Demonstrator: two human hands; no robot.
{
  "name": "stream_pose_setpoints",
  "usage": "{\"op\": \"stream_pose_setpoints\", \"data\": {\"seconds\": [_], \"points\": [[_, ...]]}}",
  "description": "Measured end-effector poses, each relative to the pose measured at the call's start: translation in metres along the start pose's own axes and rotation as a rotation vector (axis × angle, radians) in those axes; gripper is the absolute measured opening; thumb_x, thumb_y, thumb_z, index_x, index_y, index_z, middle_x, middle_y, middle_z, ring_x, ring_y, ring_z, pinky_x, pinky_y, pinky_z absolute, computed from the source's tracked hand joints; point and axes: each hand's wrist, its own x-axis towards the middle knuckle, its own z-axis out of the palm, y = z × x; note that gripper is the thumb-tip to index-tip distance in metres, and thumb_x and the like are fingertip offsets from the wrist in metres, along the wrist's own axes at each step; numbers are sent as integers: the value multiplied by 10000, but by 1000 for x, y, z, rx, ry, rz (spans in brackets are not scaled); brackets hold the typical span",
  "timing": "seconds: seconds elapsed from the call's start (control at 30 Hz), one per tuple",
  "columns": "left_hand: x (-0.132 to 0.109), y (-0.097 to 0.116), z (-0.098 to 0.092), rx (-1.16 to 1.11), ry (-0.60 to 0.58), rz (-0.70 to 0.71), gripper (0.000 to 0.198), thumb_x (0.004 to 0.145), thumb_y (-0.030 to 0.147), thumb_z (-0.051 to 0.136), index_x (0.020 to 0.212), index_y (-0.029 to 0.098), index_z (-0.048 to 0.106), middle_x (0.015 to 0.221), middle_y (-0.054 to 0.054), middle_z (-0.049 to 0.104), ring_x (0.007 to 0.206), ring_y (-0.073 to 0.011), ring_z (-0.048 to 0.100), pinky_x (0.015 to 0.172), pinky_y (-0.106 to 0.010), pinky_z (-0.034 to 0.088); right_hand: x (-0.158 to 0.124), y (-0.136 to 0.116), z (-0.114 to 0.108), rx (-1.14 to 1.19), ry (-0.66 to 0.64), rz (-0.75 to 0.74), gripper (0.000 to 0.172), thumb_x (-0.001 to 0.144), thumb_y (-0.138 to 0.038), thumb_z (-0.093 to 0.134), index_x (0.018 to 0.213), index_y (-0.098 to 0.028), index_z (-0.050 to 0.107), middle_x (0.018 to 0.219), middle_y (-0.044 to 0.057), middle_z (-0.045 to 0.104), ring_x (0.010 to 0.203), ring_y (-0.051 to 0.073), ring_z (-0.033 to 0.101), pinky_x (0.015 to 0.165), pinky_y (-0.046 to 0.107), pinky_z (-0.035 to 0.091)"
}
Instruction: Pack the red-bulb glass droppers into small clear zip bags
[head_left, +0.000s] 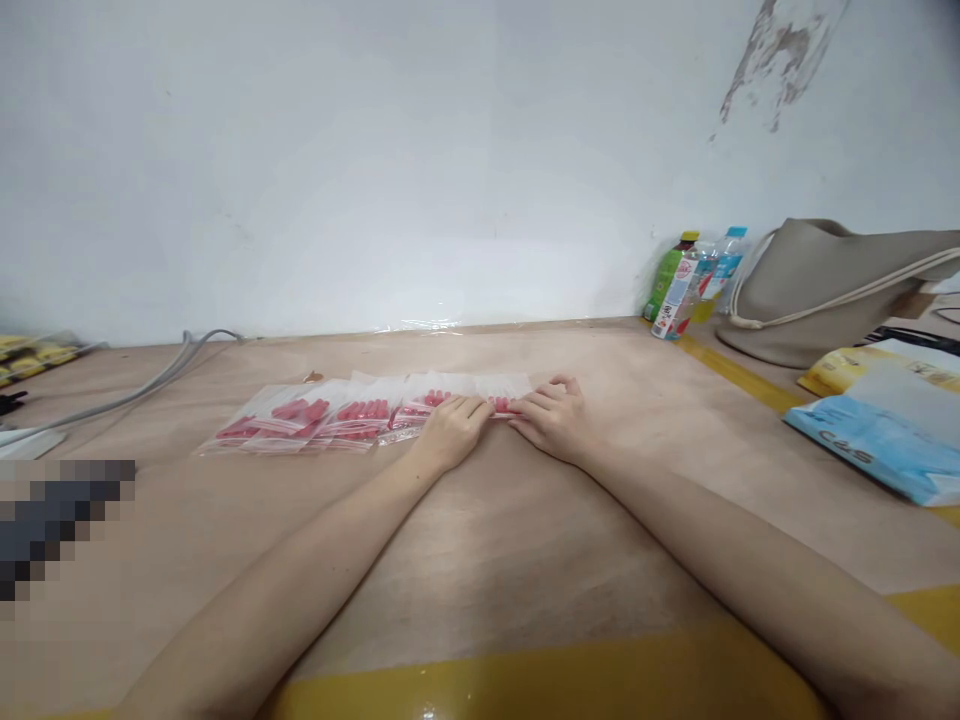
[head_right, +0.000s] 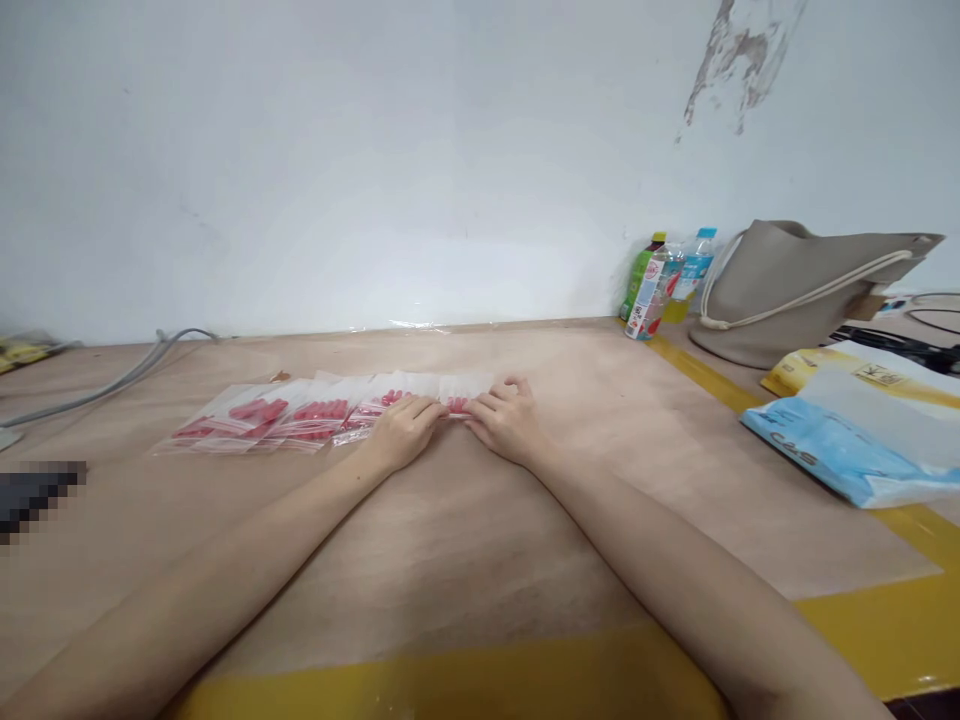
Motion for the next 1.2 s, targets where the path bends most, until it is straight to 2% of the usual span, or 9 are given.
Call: {"op": "stream_pose_setpoints", "data": {"seconds": [0.13, 0.3, 0.47, 0.67, 0.93, 1.2], "points": [[-2, -3, -1, -36, 9, -82, 187, 898, 161, 389, 816, 143, 556, 785, -64, 612, 725, -177, 575, 684, -296, 435, -11, 16, -6, 17, -12, 111, 176, 828, -258, 515, 708, -188, 623, 709, 3, 675, 673, 120, 551, 782, 326, 261], [1, 0, -3, -84, -3, -101, 132, 868, 242, 470, 878, 164, 576, 880, -55, 622, 829, -190, 567, 733, -319, 410, -12, 18, -10, 47, -60, 78, 198, 847, -247, 487, 739, -193, 645, 724, 2, 679, 699, 120, 562, 786, 325, 258], [15, 11, 6, -96, -23, -41, 135, 864, 253, 491, 903, 181, 598, 899, -32, 635, 837, -174, 566, 750, -310, 394, -7, 11, -8, 15, -82, 52, 219, 841, -234, 475, 697, -188, 634, 664, 2, 658, 683, 128, 537, 809, 345, 242], [31, 19, 21, -70, -43, 53, 165, 864, 183, 454, 804, 158, 606, 817, -42, 637, 787, -172, 570, 737, -311, 384, -7, 9, -8, 8, -60, 63, 218, 837, -229, 458, 707, -179, 626, 677, 15, 653, 679, 133, 524, 818, 347, 238], [31, 17, 18, -37, -48, 109, 176, 855, 161, 443, 758, 145, 588, 755, -43, 619, 751, -173, 562, 719, -315, 379, -6, 7, -7, 4, -32, 44, 188, 826, -215, 464, 721, -181, 616, 664, 5, 640, 694, 132, 516, 827, 344, 230], [24, 12, 10, 5, -40, 79, 242, 886, 167, 383, 749, 140, 581, 729, -54, 608, 717, -169, 549, 750, -335, 381, -10, 13, -14, 0, -54, 74, 203, 839, -226, 454, 721, -190, 616, 685, 7, 652, 712, 139, 515, 864, 369, 205]]}}
